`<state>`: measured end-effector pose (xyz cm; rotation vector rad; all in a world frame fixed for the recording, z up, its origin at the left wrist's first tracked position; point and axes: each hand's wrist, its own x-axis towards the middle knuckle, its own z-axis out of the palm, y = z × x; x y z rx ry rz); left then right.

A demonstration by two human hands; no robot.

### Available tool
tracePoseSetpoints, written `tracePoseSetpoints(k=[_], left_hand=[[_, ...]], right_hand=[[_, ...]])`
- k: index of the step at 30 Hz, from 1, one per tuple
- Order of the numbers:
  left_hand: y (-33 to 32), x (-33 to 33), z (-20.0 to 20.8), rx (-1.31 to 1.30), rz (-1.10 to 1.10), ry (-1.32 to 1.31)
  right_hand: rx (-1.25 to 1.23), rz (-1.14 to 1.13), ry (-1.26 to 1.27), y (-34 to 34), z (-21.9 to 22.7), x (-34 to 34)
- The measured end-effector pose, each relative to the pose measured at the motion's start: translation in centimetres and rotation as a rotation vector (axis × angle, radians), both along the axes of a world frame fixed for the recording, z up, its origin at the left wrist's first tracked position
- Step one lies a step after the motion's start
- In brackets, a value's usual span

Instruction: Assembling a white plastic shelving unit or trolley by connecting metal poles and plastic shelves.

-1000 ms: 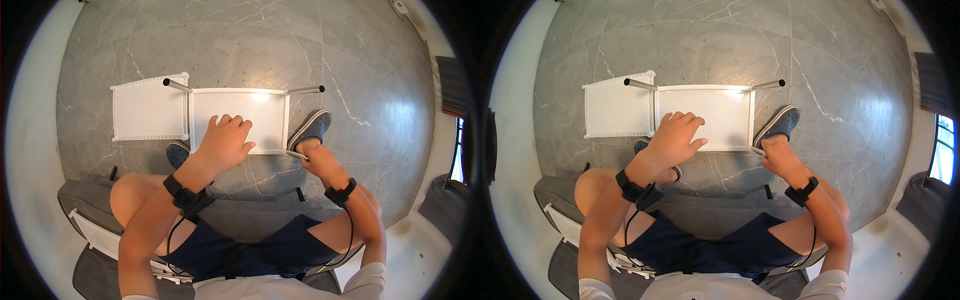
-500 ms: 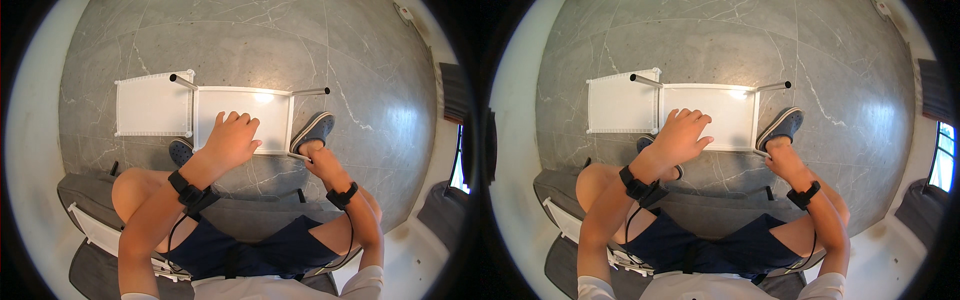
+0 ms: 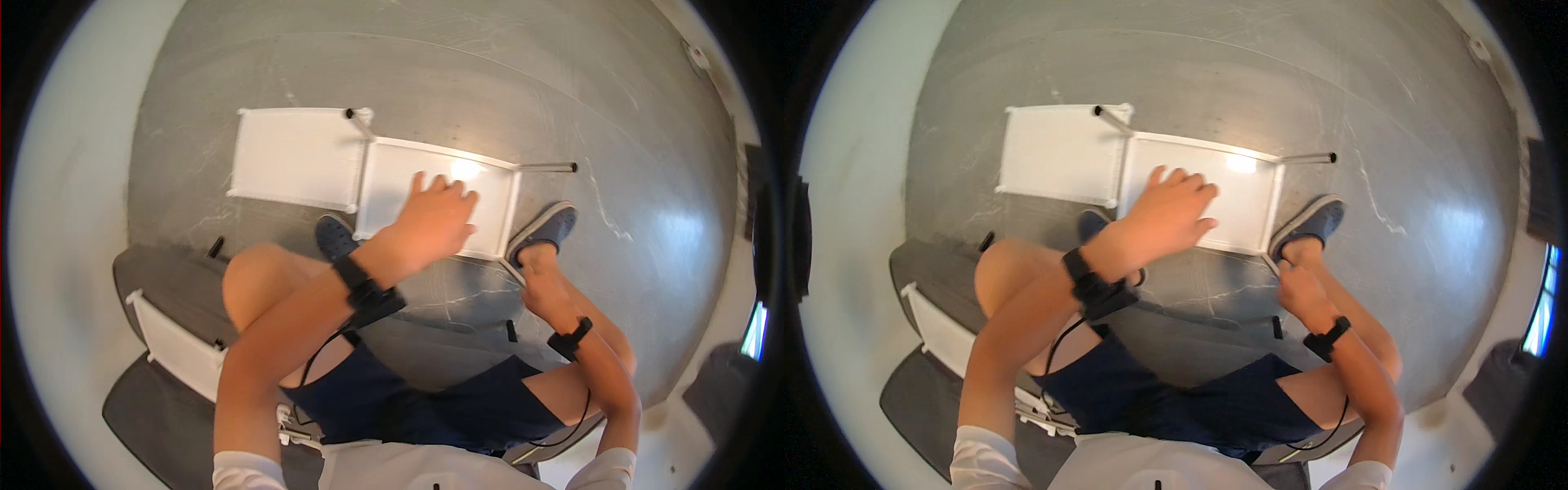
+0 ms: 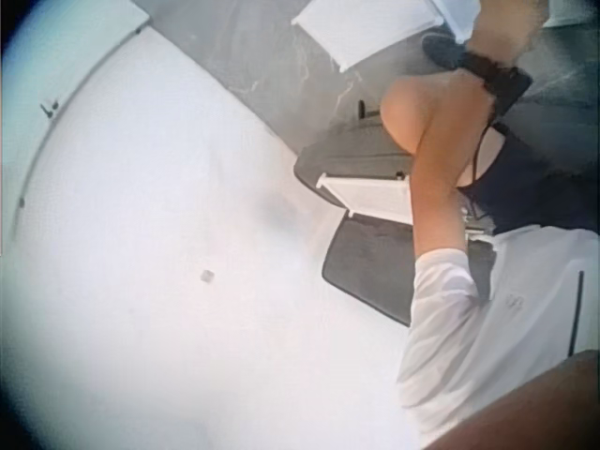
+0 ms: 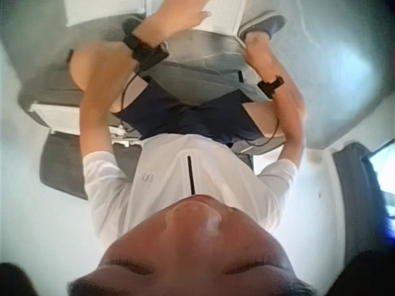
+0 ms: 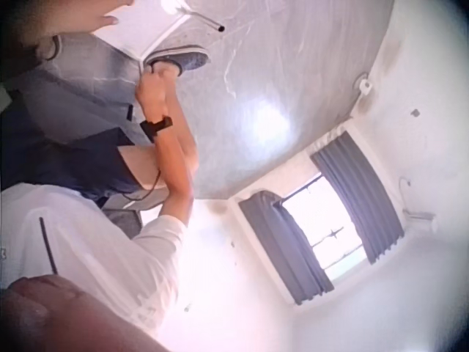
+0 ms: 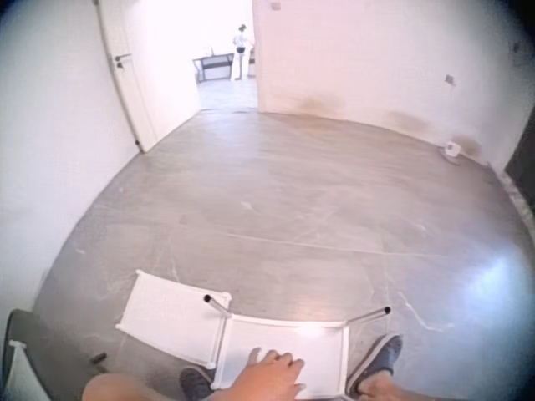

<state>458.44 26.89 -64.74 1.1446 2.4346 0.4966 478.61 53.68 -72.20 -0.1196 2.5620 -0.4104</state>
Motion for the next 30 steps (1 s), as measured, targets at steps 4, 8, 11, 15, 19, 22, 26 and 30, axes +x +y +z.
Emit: tracePoseSetpoints(k=[4,8,11,15,19,22,26,30], left_hand=[[-1.6,2.6,3.5,0.056,0.087,-0.066],[-3.0,7.4,9.6,0.325,0.155,0.194],[-9.6,13.5,16.8,0.494,0.253,0.204],[-21.3,23.7,18.3,0.596,0.669,0.089],[-32.5,35.9,10.7,0.414,1.435,-0.024],[-43.7,47.4,1.7,0.182,1.802,0.09],[-53.5,57.4,-4.2,-0.142,2.04,-0.041],[-52.0,57.7,-6.7,-0.194,2.243,-0.366]], right_hand=[[-0.164,-0.055,-0.046,1.8,-0.9,2.3],[0.187,0.118,-0.289,4.6,1.3,3.2],[0.393,0.088,-0.388,-0.6,8.1,-0.1],[0.334,0.113,-0.061,-1.3,11.2,-1.5],[0.224,0.094,0.02,-2.8,12.5,-3.5],[0.169,0.144,0.071,-4.1,12.7,-4.0],[0.049,0.089,-0.015,-5.6,11.1,-3.2],[-0.045,0.028,-0.035,-3.8,9.1,-3.0]])
